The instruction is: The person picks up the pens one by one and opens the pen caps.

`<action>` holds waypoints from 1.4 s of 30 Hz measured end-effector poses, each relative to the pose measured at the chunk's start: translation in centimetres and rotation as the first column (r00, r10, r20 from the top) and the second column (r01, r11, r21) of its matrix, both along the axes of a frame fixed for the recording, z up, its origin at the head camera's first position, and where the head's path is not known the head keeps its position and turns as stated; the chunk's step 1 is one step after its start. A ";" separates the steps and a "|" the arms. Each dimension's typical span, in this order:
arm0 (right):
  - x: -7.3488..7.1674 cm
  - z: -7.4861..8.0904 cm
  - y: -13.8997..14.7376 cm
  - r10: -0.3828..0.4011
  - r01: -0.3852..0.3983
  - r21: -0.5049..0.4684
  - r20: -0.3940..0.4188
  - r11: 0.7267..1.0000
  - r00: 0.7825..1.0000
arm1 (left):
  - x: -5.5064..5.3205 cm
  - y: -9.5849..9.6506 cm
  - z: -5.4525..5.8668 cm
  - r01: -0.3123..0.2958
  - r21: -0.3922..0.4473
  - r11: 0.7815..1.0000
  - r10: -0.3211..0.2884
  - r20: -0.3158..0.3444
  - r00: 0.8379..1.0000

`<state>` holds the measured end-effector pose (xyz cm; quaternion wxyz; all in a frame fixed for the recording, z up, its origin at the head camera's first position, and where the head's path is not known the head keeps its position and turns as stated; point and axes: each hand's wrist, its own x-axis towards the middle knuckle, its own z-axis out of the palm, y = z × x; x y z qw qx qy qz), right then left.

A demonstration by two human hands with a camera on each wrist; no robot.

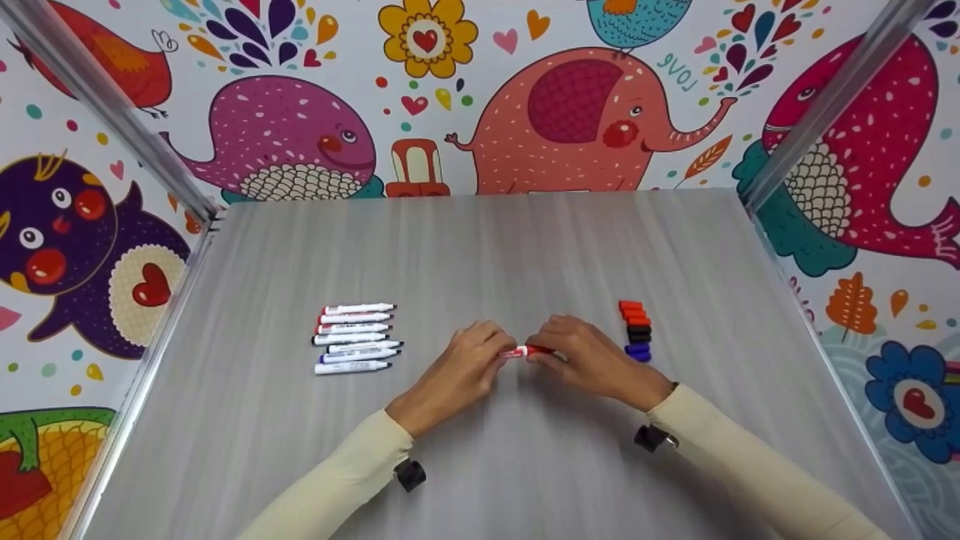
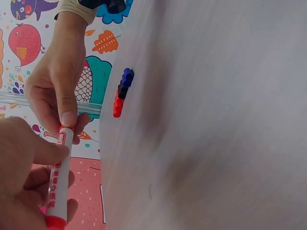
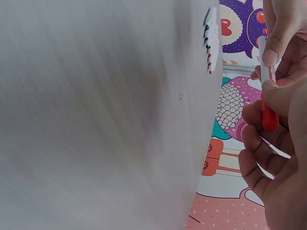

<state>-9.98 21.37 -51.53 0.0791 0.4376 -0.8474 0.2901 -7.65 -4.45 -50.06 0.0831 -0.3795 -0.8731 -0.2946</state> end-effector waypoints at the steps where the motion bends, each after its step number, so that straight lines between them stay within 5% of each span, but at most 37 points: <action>1: 0.1 0.1 0.0 -0.001 0.001 -0.003 0.006 1.000 1.000 | 0.0 0.0 0.1 0.002 -0.001 1.000 -0.002 -0.001 1.000; 7: 0.3 0.7 -0.1 -0.018 0.022 -0.031 0.126 0.999 0.992 | -0.1 0.1 0.3 0.002 -0.013 1.000 -0.002 0.007 1.000; 14: 0.3 1.7 -0.6 -0.002 0.027 -0.077 0.307 0.997 0.952 | -0.4 0.2 0.5 0.001 -0.034 0.999 -0.002 -0.031 1.000; 27: 0.2 2.7 -0.9 -0.020 0.014 0.017 0.443 1.000 0.896 | -1.0 0.8 0.8 0.030 -0.122 0.992 -0.037 -0.057 0.998; 37: 0.2 2.3 -0.7 -0.027 0.019 0.021 0.514 1.000 0.858 | -1.7 0.8 0.8 0.135 -0.139 0.981 -0.120 0.112 0.986; 42: 0.4 2.3 -0.7 -0.047 0.032 0.037 0.554 0.999 0.831 | -1.9 0.8 0.7 0.165 -0.152 0.974 -0.150 0.105 0.983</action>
